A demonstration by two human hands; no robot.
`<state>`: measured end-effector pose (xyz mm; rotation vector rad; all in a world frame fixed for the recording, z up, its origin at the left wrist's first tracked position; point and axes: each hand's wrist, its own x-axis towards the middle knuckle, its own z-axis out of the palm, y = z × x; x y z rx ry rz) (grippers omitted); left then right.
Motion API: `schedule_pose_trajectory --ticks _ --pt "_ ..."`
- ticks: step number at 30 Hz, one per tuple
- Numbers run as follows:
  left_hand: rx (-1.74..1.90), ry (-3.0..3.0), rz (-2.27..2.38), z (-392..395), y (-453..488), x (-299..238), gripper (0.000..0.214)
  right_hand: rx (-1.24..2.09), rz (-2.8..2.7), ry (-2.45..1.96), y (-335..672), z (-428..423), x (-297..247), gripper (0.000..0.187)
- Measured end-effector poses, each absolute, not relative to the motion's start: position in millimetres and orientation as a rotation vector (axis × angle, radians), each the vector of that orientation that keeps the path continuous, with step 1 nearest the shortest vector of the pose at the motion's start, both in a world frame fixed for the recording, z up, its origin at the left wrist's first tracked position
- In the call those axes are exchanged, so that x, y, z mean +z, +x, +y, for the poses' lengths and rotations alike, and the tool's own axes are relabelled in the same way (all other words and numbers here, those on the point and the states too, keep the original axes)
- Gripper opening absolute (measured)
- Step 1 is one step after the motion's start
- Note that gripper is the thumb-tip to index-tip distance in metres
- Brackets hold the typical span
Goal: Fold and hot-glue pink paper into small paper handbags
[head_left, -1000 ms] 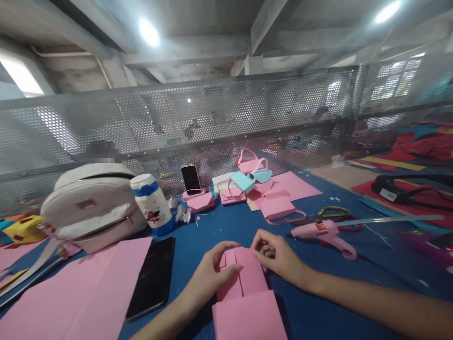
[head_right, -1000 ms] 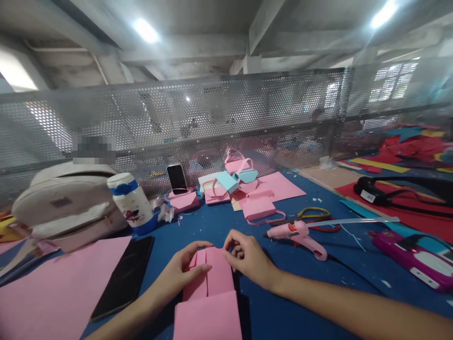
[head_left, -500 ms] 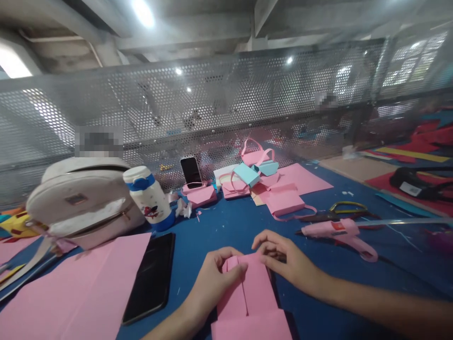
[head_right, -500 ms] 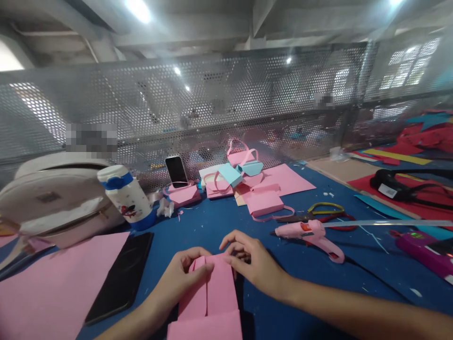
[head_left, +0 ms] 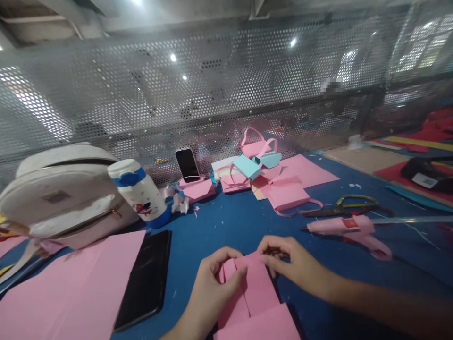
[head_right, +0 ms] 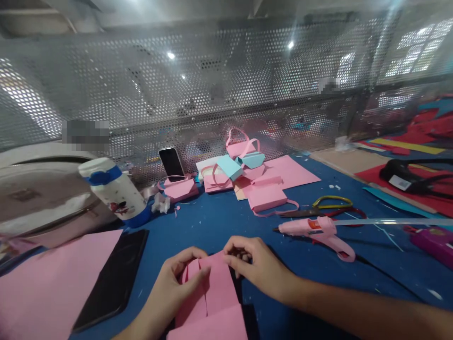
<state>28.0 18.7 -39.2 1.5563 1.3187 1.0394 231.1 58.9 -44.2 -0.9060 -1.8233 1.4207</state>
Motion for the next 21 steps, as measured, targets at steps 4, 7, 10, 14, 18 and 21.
schedule_pose_trajectory --ticks 4,7,10,14,18,21 --pt "1.003 1.568 1.311 18.3 28.8 -36.4 0.016 1.442 -1.794 -0.860 230.9 57.5 -41.6 0.010" --pt "0.968 1.552 1.344 18.4 30.0 -35.2 0.020 1.378 -1.760 -0.889 230.8 55.0 -41.3 0.008" --pt "0.976 1.558 1.368 19.3 31.2 -35.6 0.022 1.275 -1.779 -0.895 231.5 53.9 -43.1 0.009" --pt "0.990 1.555 1.383 20.7 31.2 -35.6 0.022 1.228 -1.812 -0.903 232.7 55.7 -47.9 0.004" --pt "1.006 1.546 1.407 20.7 30.2 -35.3 0.021 1.154 -1.809 -0.907 233.1 56.9 -50.0 0.014" --pt "1.033 1.550 1.404 20.3 29.7 -36.6 0.021 1.105 -1.828 -0.883 233.0 56.4 -48.0 0.016"
